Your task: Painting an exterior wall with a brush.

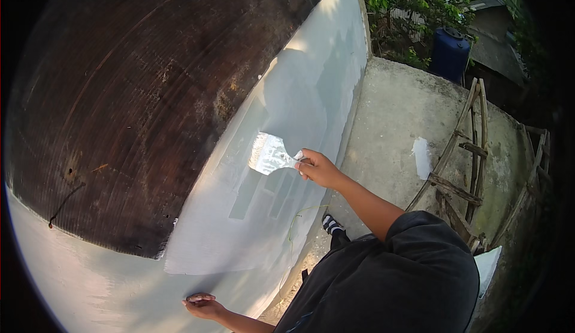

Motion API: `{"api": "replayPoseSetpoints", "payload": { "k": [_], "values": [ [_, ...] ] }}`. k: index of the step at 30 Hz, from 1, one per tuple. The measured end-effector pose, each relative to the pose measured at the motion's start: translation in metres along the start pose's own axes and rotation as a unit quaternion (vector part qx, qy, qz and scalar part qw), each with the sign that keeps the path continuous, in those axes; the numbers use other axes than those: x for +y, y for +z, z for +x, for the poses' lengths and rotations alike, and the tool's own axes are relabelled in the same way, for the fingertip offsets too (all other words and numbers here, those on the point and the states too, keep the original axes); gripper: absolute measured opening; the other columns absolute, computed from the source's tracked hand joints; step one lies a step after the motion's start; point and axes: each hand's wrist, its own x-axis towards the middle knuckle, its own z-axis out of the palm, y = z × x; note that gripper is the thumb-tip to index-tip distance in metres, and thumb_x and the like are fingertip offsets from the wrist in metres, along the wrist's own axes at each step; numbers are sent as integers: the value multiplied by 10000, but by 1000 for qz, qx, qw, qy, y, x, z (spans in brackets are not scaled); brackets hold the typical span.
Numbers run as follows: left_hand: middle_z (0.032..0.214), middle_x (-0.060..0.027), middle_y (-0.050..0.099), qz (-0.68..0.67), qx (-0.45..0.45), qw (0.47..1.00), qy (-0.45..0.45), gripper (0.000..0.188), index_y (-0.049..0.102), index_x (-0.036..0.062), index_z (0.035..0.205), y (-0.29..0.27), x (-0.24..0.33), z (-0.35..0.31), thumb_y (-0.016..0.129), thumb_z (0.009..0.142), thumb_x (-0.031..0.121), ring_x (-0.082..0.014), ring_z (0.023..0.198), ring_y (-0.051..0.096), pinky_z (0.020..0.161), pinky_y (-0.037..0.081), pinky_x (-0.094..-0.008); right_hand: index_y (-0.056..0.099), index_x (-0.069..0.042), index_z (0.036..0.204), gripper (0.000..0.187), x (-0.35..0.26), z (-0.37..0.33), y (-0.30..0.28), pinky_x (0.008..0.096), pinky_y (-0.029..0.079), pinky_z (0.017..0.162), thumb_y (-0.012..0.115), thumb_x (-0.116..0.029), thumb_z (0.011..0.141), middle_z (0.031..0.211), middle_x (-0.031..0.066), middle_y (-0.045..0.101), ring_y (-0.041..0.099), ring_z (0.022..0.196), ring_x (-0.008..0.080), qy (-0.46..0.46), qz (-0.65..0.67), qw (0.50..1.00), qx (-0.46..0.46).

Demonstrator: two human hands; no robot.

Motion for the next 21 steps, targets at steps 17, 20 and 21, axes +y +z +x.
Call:
{"api": "replayPoseSetpoints", "payload": {
  "k": [17,20,21],
  "values": [
    [469,-10,413,-8,27,1000,-11,422,446,98,636,6,1,-1,402,941,387,-125,331,388,305,314,-236,530,-74,904,61,-10,19,-24,203,310,455,520,-134,896,623,-17,500,409,505,35,39,43,997,43],
    [467,-10,409,-12,32,999,-18,422,446,98,638,7,1,-1,397,944,384,-125,331,387,305,315,-234,533,-62,893,104,-13,23,-28,223,294,448,535,-165,883,603,-10,502,370,478,49,22,56,992,109],
    [467,-10,408,-6,21,1000,-11,425,445,98,636,5,1,-1,397,944,388,-125,330,388,304,314,-235,535,-63,895,106,-13,22,-28,224,296,450,537,-168,882,602,-9,501,374,484,49,38,48,995,78]
  ]
}}
